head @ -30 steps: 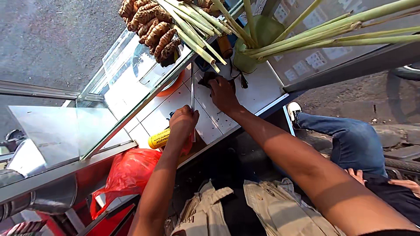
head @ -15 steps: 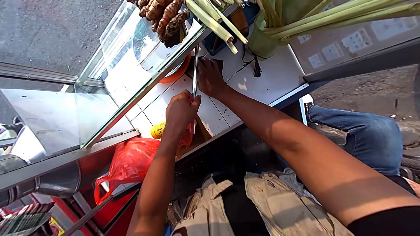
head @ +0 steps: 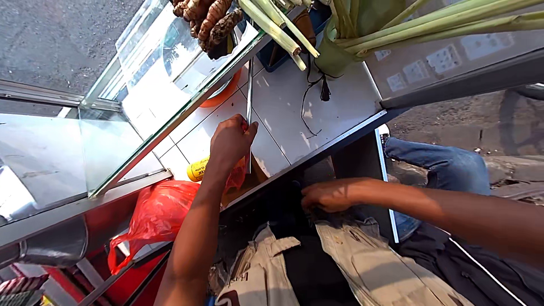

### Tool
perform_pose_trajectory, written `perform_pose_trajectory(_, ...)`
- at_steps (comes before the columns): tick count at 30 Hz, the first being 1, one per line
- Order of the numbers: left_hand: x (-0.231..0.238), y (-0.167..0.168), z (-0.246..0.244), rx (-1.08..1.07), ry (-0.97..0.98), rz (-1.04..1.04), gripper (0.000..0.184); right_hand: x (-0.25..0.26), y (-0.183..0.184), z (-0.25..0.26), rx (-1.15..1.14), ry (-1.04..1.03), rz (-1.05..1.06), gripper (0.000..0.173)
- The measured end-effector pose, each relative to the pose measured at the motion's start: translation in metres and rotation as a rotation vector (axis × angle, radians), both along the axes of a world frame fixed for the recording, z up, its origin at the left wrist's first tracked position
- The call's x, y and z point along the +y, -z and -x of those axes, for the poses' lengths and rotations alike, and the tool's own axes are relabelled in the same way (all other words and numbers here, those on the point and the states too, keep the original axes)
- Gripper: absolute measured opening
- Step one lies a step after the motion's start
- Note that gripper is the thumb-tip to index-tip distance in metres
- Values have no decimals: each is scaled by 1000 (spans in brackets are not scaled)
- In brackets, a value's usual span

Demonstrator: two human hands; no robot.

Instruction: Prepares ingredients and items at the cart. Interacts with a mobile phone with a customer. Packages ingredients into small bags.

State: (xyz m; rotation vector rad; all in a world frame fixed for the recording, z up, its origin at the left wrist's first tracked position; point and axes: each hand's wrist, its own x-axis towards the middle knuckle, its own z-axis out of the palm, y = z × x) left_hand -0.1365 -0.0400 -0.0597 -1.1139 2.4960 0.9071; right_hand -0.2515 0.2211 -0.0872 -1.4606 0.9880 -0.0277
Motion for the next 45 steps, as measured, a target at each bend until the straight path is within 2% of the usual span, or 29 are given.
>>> perform_pose_trajectory(4,-1,-1,2,-2,23,6,39,-78,-27,54,229,326,346,27)
perform_pose_trajectory(6,-2,-1,2,1,30,14,39,-119,-6,80,349,457,585,25)
perform_pose_trajectory(7,-3,-1,2,-4,21,6,39,-133,9,90,433,485,630,25)
perform_pose_trajectory(9,-3,-3,3,-17,9,-3,40,-132,36,94,550,497,636,27)
perform_pose_trajectory(10,-2,-3,2,-11,2,-1,39,-113,46,86,551,483,633,28)
perform_pose_trajectory(12,-4,-5,2,-7,-15,-3,38,-55,47,58,446,388,549,24)
perform_pose_trajectory(15,-5,0,0,-10,-15,-25,38,22,27,25,132,186,42,23)
perform_pose_trajectory(16,-5,2,0,-14,-8,-36,38,31,19,24,50,184,-73,24)
perform_pose_trajectory(18,-4,3,2,-3,-16,-50,38,22,-3,40,33,306,-68,25)
perform_pose_trajectory(21,-5,1,1,14,-36,-48,38,-30,-26,65,213,601,290,24)
perform_pose_trajectory(23,-5,-2,2,6,-48,-47,38,-74,-22,78,464,759,563,23)
perform_pose_trajectory(24,-3,-4,1,3,-52,-44,38,-96,-16,84,601,803,630,26)
perform_pose_trajectory(27,5,-11,-8,44,-48,-7,41,-142,14,95,929,939,601,32)
perform_pose_trajectory(29,2,-11,-7,28,-54,-3,40,-157,40,96,1053,1004,565,35)
perform_pose_trajectory(31,-4,-7,-4,5,-63,-16,37,-153,56,93,1018,1007,591,35)
perform_pose_trajectory(34,-6,-5,-5,21,-80,-28,36,-135,24,96,662,876,417,24)
perform_pose_trajectory(36,-6,-4,-7,35,-92,-35,36,-124,10,86,476,874,415,24)
perform_pose_trajectory(40,-4,-1,-6,64,-83,-50,36,-144,24,56,468,1084,637,27)
perform_pose_trajectory(45,-2,-7,-10,40,-49,-13,40,-216,73,17,427,1026,701,31)
